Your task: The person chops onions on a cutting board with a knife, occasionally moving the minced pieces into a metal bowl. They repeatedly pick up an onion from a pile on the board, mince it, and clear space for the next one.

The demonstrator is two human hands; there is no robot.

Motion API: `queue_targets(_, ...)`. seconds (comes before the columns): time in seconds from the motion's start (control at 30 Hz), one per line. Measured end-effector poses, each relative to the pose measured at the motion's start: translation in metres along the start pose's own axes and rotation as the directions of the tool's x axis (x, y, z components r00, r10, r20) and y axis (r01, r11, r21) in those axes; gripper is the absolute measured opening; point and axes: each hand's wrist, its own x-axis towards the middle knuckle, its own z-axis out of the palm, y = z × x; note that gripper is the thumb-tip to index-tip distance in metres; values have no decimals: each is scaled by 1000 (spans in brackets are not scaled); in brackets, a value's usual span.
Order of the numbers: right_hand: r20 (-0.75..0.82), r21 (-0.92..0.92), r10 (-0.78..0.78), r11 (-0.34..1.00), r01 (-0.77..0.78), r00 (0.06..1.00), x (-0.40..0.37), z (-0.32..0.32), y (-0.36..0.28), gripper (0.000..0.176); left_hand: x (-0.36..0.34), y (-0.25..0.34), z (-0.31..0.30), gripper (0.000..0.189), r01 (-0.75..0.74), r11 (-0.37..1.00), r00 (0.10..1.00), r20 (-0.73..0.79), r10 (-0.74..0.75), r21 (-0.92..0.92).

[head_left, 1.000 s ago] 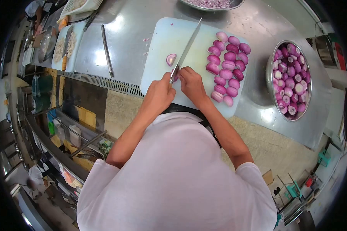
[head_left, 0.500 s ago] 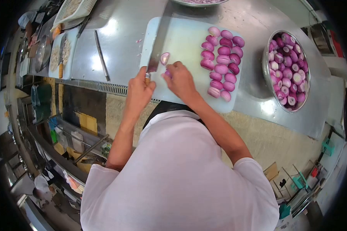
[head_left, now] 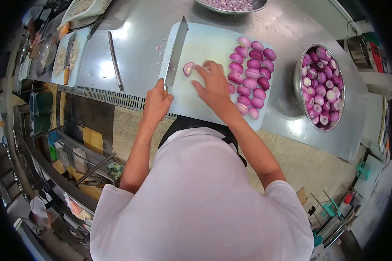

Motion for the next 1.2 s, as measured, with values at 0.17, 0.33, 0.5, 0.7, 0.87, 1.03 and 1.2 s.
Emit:
queue_targets(0.17,168,56,38,997,-48,985,22,41,9,34,1,3,-3,25,4,988,1000,23,-8,153)
queue_targets(0.33,94,175,23,984,-39,995,-10,19,28,32,-15,13,-11,22,13,995,998,52,-19,103)
queue_targets(0.5,123,268,-18,963,-16,992,-17,14,14,26,-25,21,-2,20,-146,983,988,74,139,109)
queue_targets(0.7,125,201,4,979,-29,992,-13,16,14,12,-31,47,3,23,-141,962,986,121,115,234)
queue_targets(0.87,74,229,5,973,-21,997,-15,20,16,11,4,20,40,29,-242,949,969,104,225,201)
queue_targets(1.03,88,241,9,970,-30,996,-17,23,19,8,-20,50,16,29,-180,955,978,148,147,235)
queue_targets(1.2,57,267,5,964,-20,998,-18,22,18,5,-3,28,37,28,-255,937,964,132,229,239)
